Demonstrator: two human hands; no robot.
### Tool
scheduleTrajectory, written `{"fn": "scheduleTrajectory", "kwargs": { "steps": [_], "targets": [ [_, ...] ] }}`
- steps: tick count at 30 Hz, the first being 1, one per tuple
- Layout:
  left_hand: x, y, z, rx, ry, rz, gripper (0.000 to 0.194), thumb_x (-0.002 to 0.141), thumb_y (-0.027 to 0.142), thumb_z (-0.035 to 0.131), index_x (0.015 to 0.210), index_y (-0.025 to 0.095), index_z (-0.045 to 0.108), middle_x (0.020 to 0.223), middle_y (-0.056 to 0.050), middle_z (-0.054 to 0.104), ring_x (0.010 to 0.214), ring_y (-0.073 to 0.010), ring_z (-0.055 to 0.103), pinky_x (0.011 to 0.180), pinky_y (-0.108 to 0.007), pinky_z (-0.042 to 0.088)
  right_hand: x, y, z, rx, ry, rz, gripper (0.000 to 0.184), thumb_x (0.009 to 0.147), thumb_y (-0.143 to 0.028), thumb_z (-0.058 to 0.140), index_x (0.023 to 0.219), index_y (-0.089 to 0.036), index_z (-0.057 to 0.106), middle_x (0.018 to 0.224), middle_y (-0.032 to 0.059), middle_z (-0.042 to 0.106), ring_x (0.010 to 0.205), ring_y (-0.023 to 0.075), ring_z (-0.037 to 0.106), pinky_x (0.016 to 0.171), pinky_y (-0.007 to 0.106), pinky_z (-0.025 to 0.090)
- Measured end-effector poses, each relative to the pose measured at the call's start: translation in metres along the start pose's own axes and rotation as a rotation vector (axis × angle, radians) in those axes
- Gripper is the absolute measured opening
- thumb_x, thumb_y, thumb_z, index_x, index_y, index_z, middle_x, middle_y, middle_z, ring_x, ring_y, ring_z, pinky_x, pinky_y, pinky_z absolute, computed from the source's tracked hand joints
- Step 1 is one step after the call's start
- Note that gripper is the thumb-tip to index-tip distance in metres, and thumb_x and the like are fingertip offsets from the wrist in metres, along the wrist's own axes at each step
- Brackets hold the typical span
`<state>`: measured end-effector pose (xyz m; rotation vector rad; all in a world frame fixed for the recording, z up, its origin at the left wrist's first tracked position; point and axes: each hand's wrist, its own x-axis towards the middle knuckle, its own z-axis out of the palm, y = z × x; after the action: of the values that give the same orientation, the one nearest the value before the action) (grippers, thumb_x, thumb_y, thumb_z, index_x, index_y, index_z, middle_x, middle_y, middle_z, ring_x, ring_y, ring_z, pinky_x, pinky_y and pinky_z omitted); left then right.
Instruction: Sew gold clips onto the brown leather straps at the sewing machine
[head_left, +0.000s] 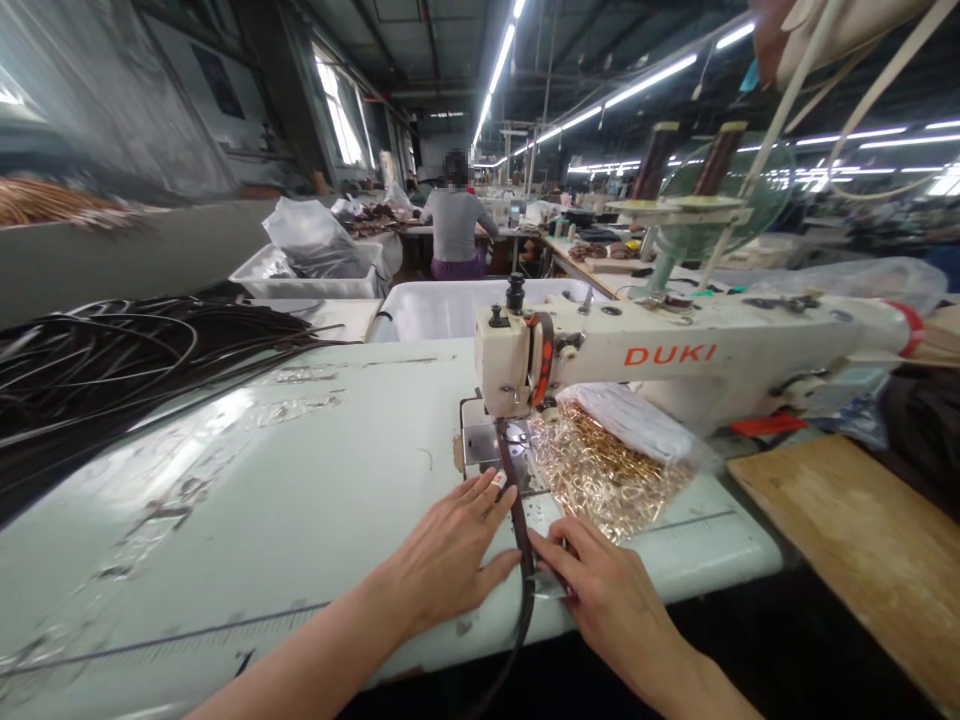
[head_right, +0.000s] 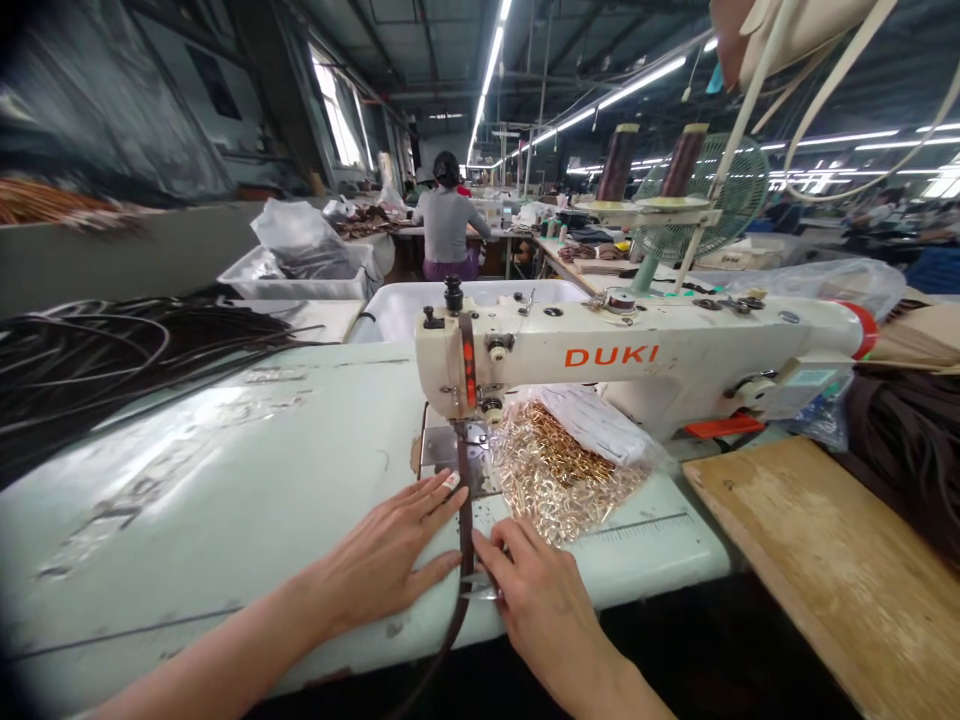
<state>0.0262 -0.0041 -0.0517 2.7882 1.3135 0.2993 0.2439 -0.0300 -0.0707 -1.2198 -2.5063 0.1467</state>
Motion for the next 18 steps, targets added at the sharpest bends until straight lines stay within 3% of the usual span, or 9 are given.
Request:
{"fn": "scheduleTrajectory", "kwargs": {
  "steps": [9, 18],
  "targets": [
    [0.0001, -0.0038, 0.0041, 0.029, 0.016, 0.029, 0.058, 0.091, 0.043, 0.041, 0.142, 0.018, 0.027, 0.145, -0.01, 0.035, 0.136, -0.023, 0.025, 0.109, -0.042, 0.034, 0.0021, -0.0024, -0.0026, 0.028, -0.031, 0.053, 0.056, 0.075, 0.001, 0.051, 0.124, -0.026, 0.047, 0.101, 0.0038, 0.052, 0.093, 0.0175, 0.05, 0.066, 0.025, 0.043],
    [0.0002, -0.0052, 0.0052, 0.123, 0.082, 0.074, 0.059, 0.09, 0.045, 0.043, 0.142, 0.019, 0.029, 0.144, -0.009, 0.035, 0.131, -0.0243, 0.035, 0.103, -0.039, 0.041, 0.0021, -0.0033, -0.008, 0.113, -0.054, 0.08, 0.043, 0.082, -0.006, 0.047, 0.12, -0.026, 0.048, 0.1, 0.0026, 0.053, 0.095, 0.0192, 0.047, 0.069, 0.029, 0.042]
  ]
}}
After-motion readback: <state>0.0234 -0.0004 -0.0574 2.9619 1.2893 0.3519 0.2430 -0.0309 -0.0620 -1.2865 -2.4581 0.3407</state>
